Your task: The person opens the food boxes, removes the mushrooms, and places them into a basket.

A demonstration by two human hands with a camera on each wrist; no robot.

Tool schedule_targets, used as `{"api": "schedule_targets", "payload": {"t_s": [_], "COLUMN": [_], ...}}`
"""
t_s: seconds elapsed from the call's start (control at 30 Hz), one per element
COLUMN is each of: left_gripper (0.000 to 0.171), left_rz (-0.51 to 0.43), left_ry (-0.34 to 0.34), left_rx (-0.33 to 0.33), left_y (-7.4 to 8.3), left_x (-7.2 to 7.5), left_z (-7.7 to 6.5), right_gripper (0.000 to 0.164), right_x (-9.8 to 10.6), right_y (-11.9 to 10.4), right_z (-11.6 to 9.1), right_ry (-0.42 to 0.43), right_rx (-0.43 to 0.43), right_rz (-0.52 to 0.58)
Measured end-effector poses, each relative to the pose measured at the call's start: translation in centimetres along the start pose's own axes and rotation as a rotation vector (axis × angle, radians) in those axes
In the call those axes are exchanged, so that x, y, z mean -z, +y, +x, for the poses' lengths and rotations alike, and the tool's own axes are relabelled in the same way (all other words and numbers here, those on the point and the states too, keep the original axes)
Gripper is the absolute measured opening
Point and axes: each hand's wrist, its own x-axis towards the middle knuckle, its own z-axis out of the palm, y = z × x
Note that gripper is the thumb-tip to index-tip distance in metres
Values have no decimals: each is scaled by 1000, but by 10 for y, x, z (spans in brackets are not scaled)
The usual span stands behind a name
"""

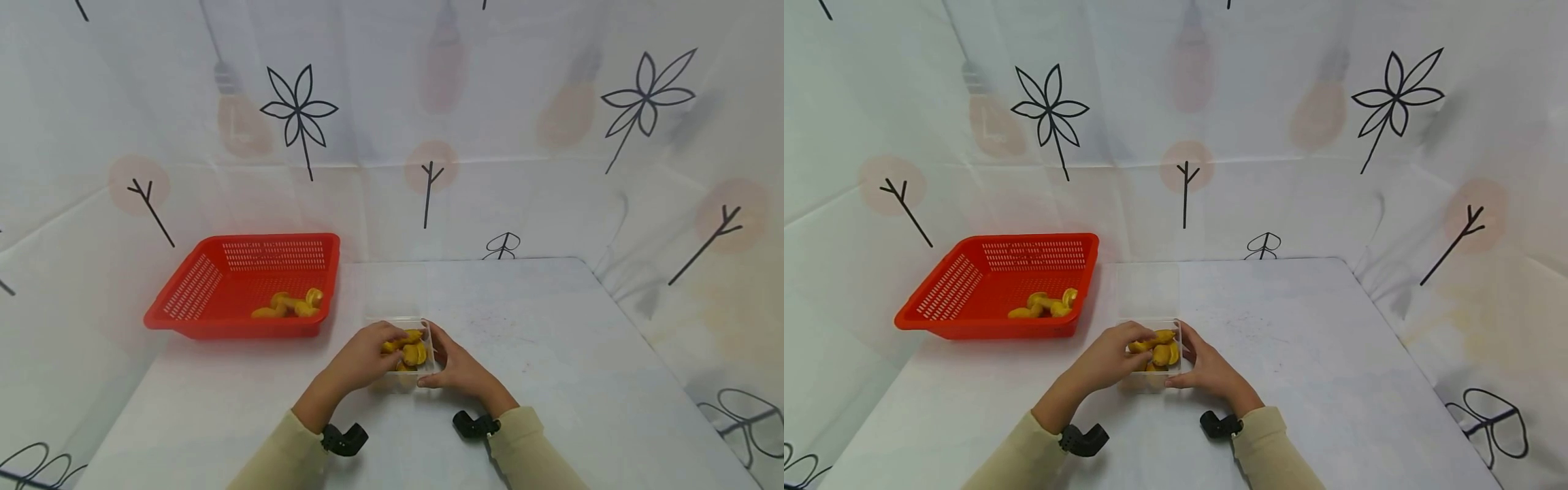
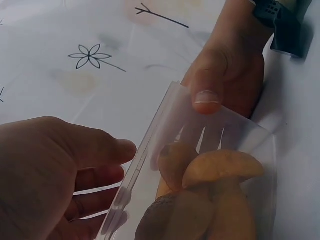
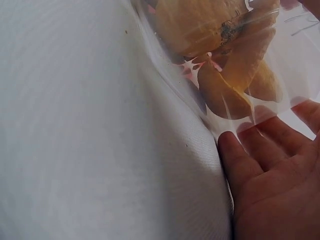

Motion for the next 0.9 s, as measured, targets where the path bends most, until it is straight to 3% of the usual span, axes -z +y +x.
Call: {"api": "schedule_targets", "payload": {"t_s": [0.37,0.63,0.9], "left_gripper": [36,29,34], "left_rz": [34,98,160], "left_ry": [-85,-132,-204], "left_rx": [-7,-31,-53], "left_y": [3,1,3], "left_x": [-2,-6,-3], "left_z": [6,14,20], "right_gripper": [117,116,116], "right_x": [-1,0,1], "right_y": [-1,1,0], "right_z": [0,-1,0], "right_ry": [13,10,8], "right_rx": [-8,-8,-11], "right_rz": [-36,-31,-33]}}
